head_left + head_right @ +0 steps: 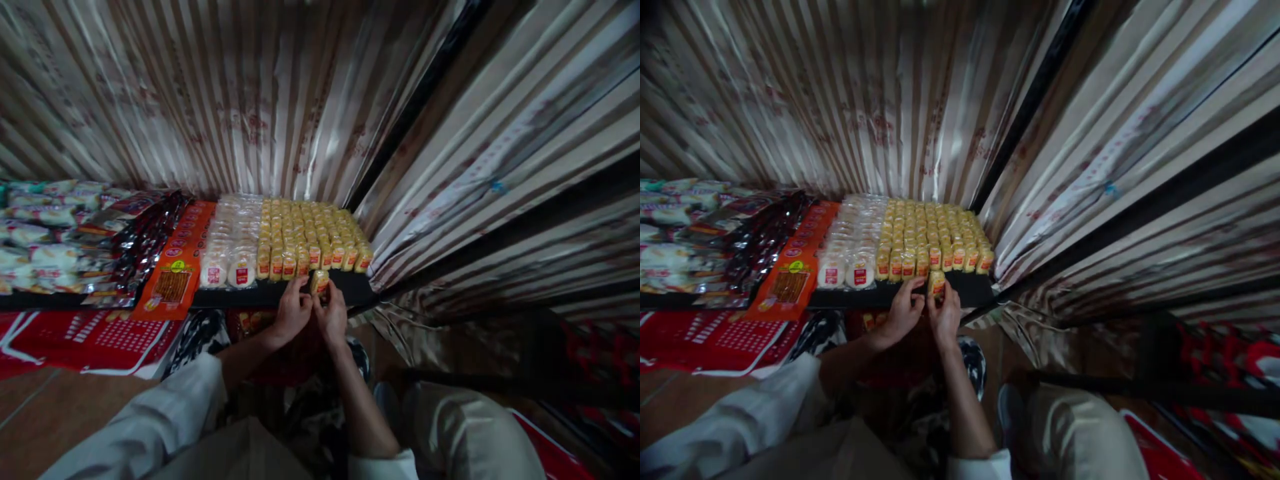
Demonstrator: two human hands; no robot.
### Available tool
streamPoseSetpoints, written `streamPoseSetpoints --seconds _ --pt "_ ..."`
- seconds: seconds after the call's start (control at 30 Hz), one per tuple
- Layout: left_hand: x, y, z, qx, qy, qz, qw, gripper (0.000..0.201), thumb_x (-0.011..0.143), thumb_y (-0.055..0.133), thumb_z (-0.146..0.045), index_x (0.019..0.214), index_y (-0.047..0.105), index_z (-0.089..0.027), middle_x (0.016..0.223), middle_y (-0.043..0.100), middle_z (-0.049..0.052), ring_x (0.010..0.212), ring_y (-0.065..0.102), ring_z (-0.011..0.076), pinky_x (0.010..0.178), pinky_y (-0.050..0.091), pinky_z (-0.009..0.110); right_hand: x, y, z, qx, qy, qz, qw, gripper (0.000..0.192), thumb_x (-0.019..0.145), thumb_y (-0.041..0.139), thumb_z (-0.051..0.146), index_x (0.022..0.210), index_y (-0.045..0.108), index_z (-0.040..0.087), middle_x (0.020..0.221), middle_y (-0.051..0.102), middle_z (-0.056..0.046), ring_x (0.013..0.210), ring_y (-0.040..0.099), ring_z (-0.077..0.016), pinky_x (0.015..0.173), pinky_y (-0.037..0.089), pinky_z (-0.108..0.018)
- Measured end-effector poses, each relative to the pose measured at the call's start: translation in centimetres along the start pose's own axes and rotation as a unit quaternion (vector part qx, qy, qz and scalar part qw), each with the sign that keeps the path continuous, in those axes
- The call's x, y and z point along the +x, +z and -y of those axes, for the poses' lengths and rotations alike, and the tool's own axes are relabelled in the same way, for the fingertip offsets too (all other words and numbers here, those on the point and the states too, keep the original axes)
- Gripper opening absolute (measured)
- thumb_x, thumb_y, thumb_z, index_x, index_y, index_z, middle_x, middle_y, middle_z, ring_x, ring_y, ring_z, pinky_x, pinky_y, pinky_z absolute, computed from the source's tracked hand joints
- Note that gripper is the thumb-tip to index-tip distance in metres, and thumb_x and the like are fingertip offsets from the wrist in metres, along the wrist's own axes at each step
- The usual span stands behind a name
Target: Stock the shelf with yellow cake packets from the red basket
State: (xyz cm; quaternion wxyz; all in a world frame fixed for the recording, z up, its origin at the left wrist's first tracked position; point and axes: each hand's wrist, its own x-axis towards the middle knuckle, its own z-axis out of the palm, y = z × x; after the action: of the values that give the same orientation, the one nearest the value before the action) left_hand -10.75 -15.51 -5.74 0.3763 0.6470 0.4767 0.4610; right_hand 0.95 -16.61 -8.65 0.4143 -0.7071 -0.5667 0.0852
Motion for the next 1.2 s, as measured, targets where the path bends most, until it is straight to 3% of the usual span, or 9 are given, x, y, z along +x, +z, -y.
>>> streamPoseSetpoints --seconds 0.13,0.33,0.5,0.67,0.87,1.07,1.2 --pt "0.8 0.5 0.2 0.094 0.01 0.002 0.996 0.043 0.072 0.044 -0.001 0.111 0.054 -0.017 0.124 0.054 0.01 0.121 0.047 0.0211 0.106 0.039 0.04 2.9 1.0 -0.5 0.038 0.041 -0.035 0.998 0.052 0.078 0.052 0.039 0.122 0.047 0.012 0.097 0.062 -0.012 0.084 0.058 -0.0197 0.074 0.051 -0.033" --pt "1.9 0.8 0.9 0.16 -0.005 0.032 0.987 0.045 0.069 0.042 0.003 0.109 0.057 -0.014 0.123 0.054 0.011 0.12 0.047 0.0212 0.108 0.037 0.038 5.0 3.1 -0.8 0.028 0.042 -0.03 0.998 0.038 0.078 0.052 0.039 0.106 0.047 0.015 0.094 0.059 -0.011 0.083 0.056 -0.0201 0.073 0.049 -0.033" --pt "2.6 1.0 1.6 0.173 0.011 0.042 0.984 0.049 0.069 0.04 0.005 0.11 0.058 -0.014 0.126 0.053 0.01 0.122 0.045 0.0209 0.109 0.037 0.038 5.1 4.1 -1.3 0.019 0.024 -0.02 0.999 0.03 0.082 0.048 0.044 0.094 0.049 0.016 0.091 0.055 -0.011 0.085 0.052 -0.0218 0.074 0.048 -0.035" --pt "3.0 1.0 2.0 0.187 0.023 0.042 0.981 0.05 0.069 0.039 0.005 0.111 0.057 -0.014 0.127 0.053 0.01 0.123 0.045 0.0203 0.109 0.037 0.038 5.0 4.1 -1.6 -0.018 -0.002 -0.056 0.998 0.03 0.084 0.046 0.046 0.091 0.052 0.017 0.092 0.055 -0.011 0.09 0.05 -0.0238 0.086 0.043 -0.042" --pt "3.2 1.2 1.8 0.211 0.043 0.082 0.973 0.053 0.072 0.04 0.004 0.12 0.054 -0.013 0.133 0.05 0.01 0.127 0.041 0.0215 0.111 0.034 0.039 5.4 4.3 -0.9 -0.008 0.047 -0.03 0.998 0.03 0.087 0.039 0.044 0.091 0.052 0.017 0.088 0.052 -0.008 0.074 0.051 -0.0183 0.068 0.044 -0.031" --pt "2.9 1.3 2.4 0.213 0.05 0.1 0.971 0.05 0.073 0.041 0.002 0.117 0.054 -0.016 0.134 0.048 0.009 0.126 0.042 0.0207 0.111 0.034 0.039 5.2 4.5 -0.7 -0.028 0.063 -0.014 0.998 0.028 0.087 0.039 0.041 0.09 0.054 0.018 0.091 0.052 -0.007 0.072 0.051 -0.0169 0.065 0.043 -0.03" --pt "1.4 0.3 2.8 0.184 0.066 0.097 0.976 0.043 0.071 0.042 0.002 0.106 0.06 -0.017 0.125 0.052 0.009 0.12 0.046 0.02 0.106 0.039 0.036 5.1 4.1 -0.5 0.007 0.018 -0.048 0.999 0.027 0.087 0.041 0.04 0.085 0.055 0.018 0.088 0.051 -0.007 0.075 0.05 -0.0173 0.071 0.044 -0.031"
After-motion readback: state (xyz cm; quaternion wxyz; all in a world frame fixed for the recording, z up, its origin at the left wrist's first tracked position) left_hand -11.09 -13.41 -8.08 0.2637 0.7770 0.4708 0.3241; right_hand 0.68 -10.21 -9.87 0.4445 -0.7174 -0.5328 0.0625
